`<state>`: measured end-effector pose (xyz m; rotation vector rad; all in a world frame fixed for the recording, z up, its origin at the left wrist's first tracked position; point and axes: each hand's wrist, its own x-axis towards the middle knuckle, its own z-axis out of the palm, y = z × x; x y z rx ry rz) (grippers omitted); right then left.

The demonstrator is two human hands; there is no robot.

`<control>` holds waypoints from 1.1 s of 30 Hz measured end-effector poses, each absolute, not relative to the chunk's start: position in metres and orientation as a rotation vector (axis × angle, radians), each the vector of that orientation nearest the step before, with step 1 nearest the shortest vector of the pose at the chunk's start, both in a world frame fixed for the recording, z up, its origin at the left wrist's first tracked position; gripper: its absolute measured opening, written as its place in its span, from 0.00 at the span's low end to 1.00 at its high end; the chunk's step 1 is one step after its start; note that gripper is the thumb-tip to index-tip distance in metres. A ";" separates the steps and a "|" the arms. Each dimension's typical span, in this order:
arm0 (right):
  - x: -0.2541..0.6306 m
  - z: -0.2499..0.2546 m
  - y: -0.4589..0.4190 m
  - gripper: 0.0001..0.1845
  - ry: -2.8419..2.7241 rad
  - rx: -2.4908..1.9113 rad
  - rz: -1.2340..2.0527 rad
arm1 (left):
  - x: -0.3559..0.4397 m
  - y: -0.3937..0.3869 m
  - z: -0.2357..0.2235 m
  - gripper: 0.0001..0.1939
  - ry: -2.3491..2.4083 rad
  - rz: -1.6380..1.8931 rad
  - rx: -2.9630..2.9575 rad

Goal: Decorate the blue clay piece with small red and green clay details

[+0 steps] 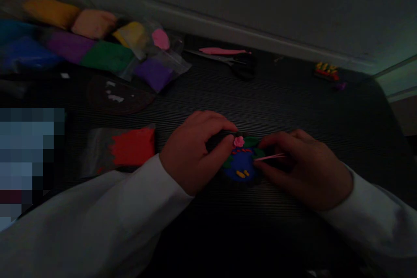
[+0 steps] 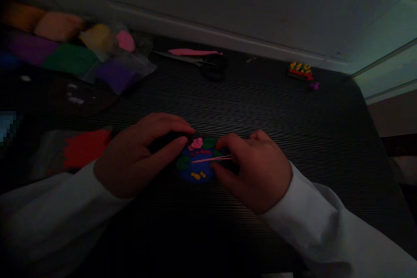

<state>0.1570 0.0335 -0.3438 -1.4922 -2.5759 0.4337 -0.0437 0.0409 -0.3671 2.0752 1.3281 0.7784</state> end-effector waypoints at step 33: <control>0.168 -0.331 0.042 0.07 -2.335 -1.641 0.942 | -0.042 0.040 -0.368 0.10 1.324 0.807 2.078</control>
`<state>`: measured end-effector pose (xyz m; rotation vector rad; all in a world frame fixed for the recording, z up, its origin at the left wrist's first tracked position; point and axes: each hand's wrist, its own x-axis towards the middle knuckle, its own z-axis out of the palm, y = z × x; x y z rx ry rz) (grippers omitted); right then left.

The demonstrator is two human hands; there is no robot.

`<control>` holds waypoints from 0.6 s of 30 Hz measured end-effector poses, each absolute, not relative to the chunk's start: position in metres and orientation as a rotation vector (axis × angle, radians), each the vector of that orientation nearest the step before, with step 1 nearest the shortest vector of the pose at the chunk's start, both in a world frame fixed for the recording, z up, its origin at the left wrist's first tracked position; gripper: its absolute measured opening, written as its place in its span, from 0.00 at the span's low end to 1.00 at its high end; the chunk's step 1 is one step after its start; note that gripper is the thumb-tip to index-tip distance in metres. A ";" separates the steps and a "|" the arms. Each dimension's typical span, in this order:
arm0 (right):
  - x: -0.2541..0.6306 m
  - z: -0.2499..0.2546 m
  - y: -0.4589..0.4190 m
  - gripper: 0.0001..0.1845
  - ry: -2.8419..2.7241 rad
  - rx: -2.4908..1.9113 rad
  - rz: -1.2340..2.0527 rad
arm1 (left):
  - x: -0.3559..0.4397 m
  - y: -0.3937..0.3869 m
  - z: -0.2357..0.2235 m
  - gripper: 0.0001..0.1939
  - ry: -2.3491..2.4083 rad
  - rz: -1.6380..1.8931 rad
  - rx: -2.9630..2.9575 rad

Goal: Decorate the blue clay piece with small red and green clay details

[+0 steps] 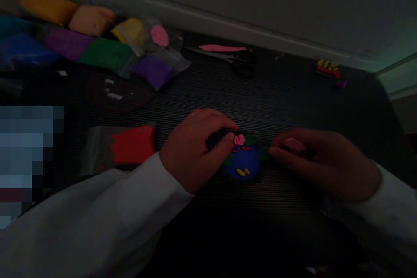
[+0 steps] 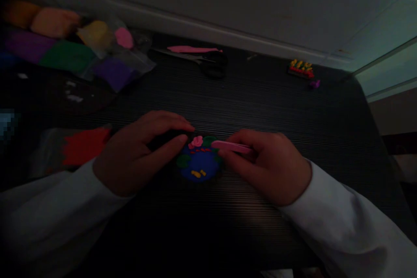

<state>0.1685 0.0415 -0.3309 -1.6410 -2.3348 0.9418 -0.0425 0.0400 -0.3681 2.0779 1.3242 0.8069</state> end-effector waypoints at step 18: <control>0.195 -0.347 0.056 0.10 -2.817 -1.241 -0.046 | -0.044 0.041 -0.367 0.10 1.339 0.751 2.075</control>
